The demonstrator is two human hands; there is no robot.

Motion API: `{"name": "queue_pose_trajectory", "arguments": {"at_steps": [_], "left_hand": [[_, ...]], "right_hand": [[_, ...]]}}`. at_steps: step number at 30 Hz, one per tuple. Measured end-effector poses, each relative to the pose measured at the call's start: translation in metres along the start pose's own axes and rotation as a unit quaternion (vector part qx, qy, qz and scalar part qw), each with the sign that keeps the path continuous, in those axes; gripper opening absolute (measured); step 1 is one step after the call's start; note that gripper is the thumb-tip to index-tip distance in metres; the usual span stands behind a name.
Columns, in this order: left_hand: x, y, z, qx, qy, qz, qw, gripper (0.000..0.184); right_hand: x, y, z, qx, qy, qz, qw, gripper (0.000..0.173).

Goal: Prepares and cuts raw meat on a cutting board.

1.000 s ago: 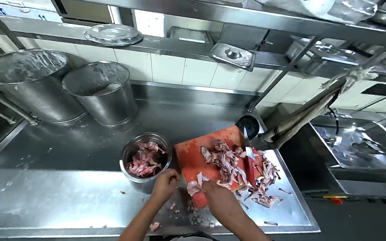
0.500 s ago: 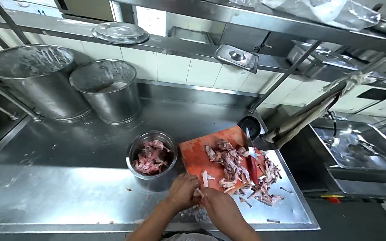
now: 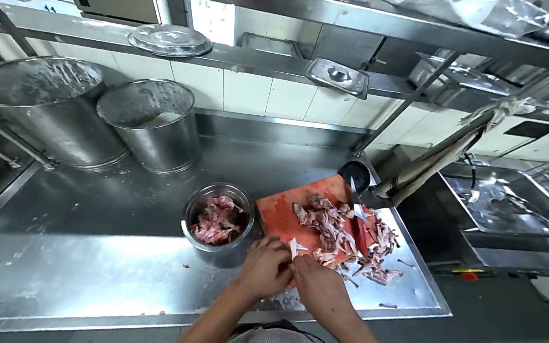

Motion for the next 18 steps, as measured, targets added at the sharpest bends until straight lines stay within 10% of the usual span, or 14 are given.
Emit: {"name": "queue_pose_trajectory", "arguments": {"at_steps": [7,13,16,18], "left_hand": [[0.01,0.018,0.003,-0.052,-0.036,-0.038,0.997,0.039],[0.091,0.021,0.024,0.013,-0.22,-0.016,0.975,0.036],[0.067,-0.001,0.029,-0.003,-0.109,0.026,0.994,0.038],[0.031,-0.008,0.028,0.016,-0.039,0.046,0.998,0.07]], "right_hand": [[0.018,0.007,0.014,0.005,-0.001,0.001,1.0,0.025],[0.005,-0.006,0.026,0.078,0.058,-0.037,0.995,0.024],[-0.001,-0.002,0.023,0.033,0.048,-0.025,0.998,0.021],[0.005,0.004,0.017,0.024,0.04,-0.024,0.999,0.022]]}}
Point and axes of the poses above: each hand's wrist, its own z-axis away from the middle knuckle, its own y-axis out of the palm, x = y × z, the point moved 9 cm from there along -z, towards the middle knuckle, and after that the axes turned 5 degrees about z, right-handed, at the moved point
